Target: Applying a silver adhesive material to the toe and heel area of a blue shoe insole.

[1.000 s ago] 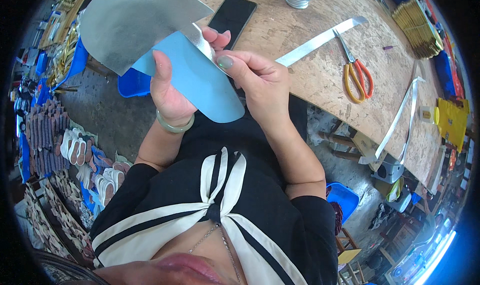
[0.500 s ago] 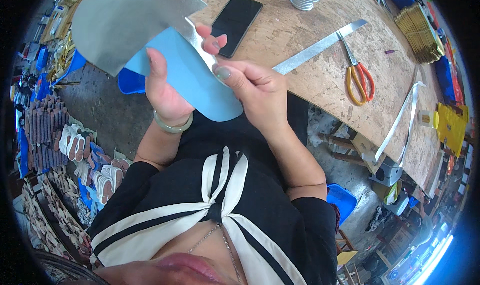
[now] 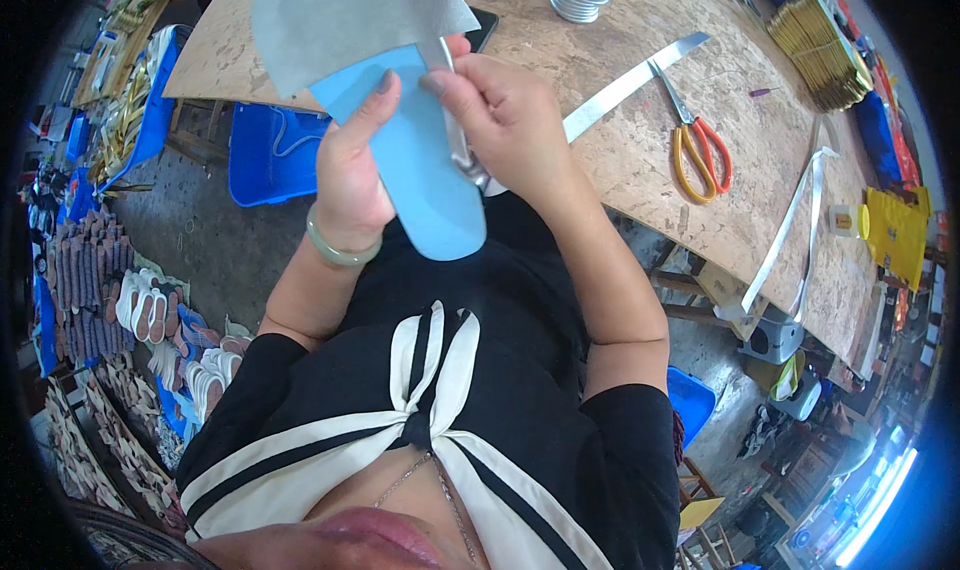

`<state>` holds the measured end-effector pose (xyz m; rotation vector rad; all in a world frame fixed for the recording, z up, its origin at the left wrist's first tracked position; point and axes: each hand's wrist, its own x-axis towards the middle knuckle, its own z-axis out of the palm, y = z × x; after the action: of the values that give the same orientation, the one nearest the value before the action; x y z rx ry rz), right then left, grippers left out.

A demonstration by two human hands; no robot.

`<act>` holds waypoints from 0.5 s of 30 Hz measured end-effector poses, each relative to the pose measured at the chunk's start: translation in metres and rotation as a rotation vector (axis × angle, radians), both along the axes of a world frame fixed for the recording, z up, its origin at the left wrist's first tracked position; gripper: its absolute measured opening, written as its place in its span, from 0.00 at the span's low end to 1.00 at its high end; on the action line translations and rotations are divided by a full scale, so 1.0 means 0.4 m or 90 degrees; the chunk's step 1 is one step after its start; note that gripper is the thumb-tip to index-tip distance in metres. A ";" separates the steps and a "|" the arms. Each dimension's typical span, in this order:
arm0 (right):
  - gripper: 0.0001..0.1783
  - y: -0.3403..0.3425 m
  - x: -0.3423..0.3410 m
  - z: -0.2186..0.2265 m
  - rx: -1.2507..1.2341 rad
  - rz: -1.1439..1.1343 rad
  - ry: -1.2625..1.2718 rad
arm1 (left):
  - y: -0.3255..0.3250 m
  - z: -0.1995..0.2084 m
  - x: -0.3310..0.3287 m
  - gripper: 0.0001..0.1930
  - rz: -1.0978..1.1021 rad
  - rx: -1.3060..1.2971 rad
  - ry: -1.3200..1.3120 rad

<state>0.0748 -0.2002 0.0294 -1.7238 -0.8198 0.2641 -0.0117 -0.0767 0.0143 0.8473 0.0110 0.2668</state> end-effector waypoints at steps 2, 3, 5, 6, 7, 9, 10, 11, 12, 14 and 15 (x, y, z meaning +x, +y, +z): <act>0.12 -0.005 0.006 0.001 -0.018 0.037 -0.020 | 0.026 0.004 0.004 0.22 -0.015 -0.015 0.038; 0.13 -0.004 0.006 -0.015 0.062 0.105 0.018 | 0.043 0.011 0.000 0.21 -0.051 0.018 0.056; 0.17 -0.005 0.000 -0.008 0.158 0.200 0.180 | 0.085 0.004 0.000 0.21 -0.123 0.040 0.097; 0.17 -0.010 0.014 0.002 0.157 0.192 0.179 | 0.094 -0.004 0.005 0.20 -0.194 0.062 0.138; 0.17 -0.015 0.038 0.014 0.070 0.136 0.170 | 0.087 -0.016 0.007 0.20 -0.238 0.005 0.124; 0.17 -0.013 0.048 0.036 -0.006 0.025 0.253 | 0.050 -0.033 -0.009 0.20 -0.230 0.008 0.074; 0.17 -0.004 0.043 0.025 -0.005 0.015 0.253 | 0.029 -0.040 -0.018 0.20 -0.216 0.011 0.026; 0.17 0.008 0.041 0.005 0.045 0.004 0.088 | 0.021 -0.052 -0.023 0.23 -0.127 0.111 0.041; 0.17 0.012 0.044 -0.010 0.092 -0.005 -0.078 | 0.017 -0.056 -0.013 0.23 -0.135 0.110 0.043; 0.16 0.008 0.047 -0.021 0.152 0.020 -0.204 | 0.010 -0.040 0.003 0.18 -0.055 0.037 -0.012; 0.15 -0.002 0.035 -0.020 0.226 0.057 0.005 | 0.002 -0.014 0.004 0.17 0.000 0.030 -0.026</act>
<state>0.0886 -0.2008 0.0214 -1.3567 -0.8820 0.1725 -0.0101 -0.0760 0.0088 0.8884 -0.0338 0.2858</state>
